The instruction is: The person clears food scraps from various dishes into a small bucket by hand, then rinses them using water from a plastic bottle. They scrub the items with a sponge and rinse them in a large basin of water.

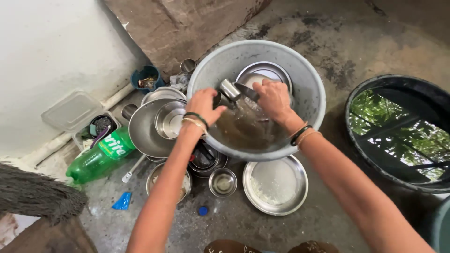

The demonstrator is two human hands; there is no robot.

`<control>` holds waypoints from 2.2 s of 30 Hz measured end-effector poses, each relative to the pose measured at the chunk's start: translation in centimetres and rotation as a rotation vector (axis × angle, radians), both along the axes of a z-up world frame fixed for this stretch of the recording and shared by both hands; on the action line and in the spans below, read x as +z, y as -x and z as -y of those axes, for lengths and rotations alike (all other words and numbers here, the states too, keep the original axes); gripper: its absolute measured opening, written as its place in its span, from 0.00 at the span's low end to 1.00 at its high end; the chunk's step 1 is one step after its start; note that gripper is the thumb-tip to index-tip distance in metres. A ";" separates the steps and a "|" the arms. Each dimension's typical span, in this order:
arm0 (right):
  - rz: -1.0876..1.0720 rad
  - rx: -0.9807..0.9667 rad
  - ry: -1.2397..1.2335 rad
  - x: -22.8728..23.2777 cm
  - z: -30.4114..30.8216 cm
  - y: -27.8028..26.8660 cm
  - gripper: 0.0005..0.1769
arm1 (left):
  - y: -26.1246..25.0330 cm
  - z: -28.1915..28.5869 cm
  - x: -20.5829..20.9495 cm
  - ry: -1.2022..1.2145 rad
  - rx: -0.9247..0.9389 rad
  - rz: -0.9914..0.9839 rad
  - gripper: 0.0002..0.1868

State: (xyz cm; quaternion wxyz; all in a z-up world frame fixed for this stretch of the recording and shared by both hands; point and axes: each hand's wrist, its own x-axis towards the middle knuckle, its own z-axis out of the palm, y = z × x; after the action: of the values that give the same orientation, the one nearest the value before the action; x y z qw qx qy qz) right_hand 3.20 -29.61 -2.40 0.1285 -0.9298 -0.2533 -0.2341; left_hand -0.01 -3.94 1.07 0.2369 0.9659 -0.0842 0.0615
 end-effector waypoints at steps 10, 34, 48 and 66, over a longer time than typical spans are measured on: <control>0.058 -0.207 -0.462 4.7 -1.0 0.9 0.07 | 1.6 -0.3 -1.1 0.001 0.000 -0.098 0.38; -0.913 -0.231 -0.341 -21.5 -4.8 -5.2 0.33 | 5.3 -29.8 -4.8 -0.013 0.609 -0.023 0.20; -0.742 0.111 0.514 -20.2 -8.8 -2.7 0.53 | 1.9 -18.8 -3.4 -0.307 0.754 -0.155 0.27; -0.424 -0.974 -0.557 -22.4 -0.3 -7.0 0.13 | -10.6 5.3 -23.2 -0.409 -0.014 -0.654 0.37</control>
State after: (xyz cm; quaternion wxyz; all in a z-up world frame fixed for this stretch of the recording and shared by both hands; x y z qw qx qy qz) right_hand 10.20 -29.27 -24.83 0.2931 -0.8966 0.3042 -0.1330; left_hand 10.60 -9.26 -22.12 0.0542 0.9613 -0.0212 -0.2694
